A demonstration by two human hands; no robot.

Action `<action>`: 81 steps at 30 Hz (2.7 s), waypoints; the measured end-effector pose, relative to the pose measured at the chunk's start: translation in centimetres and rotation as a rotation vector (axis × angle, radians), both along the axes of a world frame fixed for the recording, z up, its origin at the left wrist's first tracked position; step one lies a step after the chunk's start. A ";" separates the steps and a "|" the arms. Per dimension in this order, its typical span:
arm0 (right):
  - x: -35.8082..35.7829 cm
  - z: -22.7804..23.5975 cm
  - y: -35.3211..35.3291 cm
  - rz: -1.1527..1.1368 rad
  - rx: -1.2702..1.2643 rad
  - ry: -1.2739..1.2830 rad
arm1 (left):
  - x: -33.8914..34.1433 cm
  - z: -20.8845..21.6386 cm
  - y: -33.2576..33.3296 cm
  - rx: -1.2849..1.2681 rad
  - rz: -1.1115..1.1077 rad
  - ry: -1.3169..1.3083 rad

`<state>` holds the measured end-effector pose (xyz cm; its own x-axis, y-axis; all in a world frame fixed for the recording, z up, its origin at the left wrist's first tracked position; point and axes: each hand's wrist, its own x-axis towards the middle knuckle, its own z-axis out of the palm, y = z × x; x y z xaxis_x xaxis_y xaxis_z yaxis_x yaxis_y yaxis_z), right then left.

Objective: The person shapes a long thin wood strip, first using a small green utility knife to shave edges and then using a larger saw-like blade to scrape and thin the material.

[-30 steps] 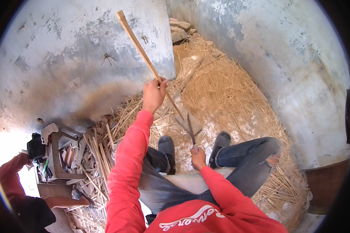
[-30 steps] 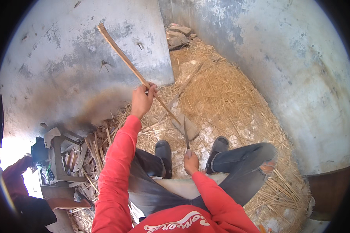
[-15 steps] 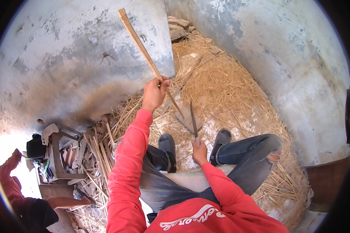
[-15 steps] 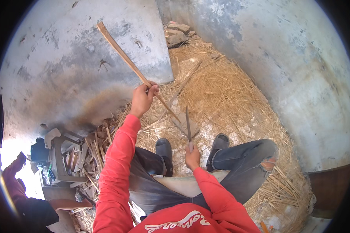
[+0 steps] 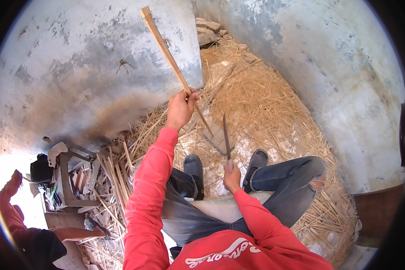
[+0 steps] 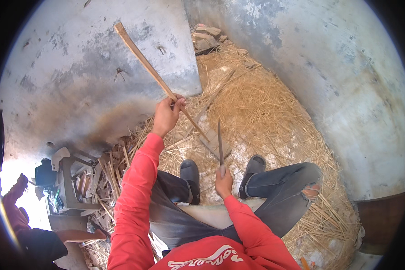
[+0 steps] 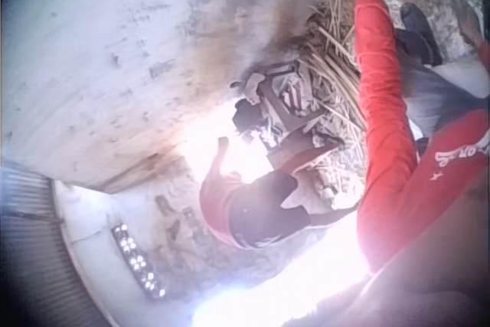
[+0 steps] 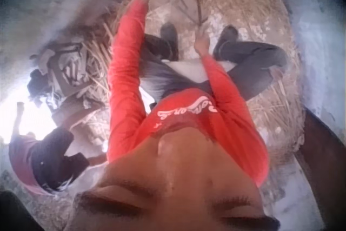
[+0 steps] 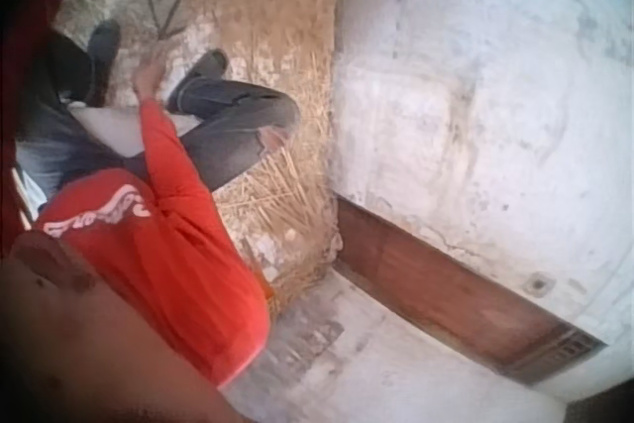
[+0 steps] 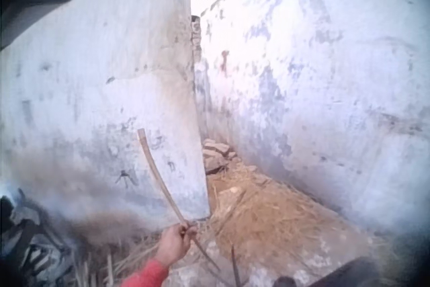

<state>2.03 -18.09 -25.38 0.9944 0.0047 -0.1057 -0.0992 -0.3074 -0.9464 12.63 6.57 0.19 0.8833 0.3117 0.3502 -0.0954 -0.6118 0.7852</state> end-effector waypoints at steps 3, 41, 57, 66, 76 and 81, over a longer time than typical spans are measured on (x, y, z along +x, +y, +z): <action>1.3 3.7 0.7 -0.019 0.039 -0.251 | 0.0 -0.3 0.2 -0.028 0.006 0.000; -3.5 -0.8 0.5 0.070 -0.224 0.013 | -0.3 -0.2 0.6 0.002 0.001 0.010; -1.9 -9.5 -2.4 0.203 -0.321 0.271 | 0.0 0.1 -0.1 -0.018 -0.037 0.041; -1.2 4.9 1.9 -0.033 -0.013 -0.267 | -0.6 -1.3 0.0 0.063 0.196 -0.060; -0.6 -2.2 0.1 0.085 -0.219 0.050 | 0.0 -1.1 -0.8 0.053 0.084 -0.065; -0.6 6.9 2.2 0.013 -0.036 -0.209 | -0.2 -1.5 1.9 -0.129 -0.089 0.118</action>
<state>1.43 -15.93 -18.48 0.9946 0.0174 0.1023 0.1021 -0.3412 -0.9344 12.46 8.45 -1.36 0.9418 0.2662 0.2053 -0.0477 -0.4988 0.8654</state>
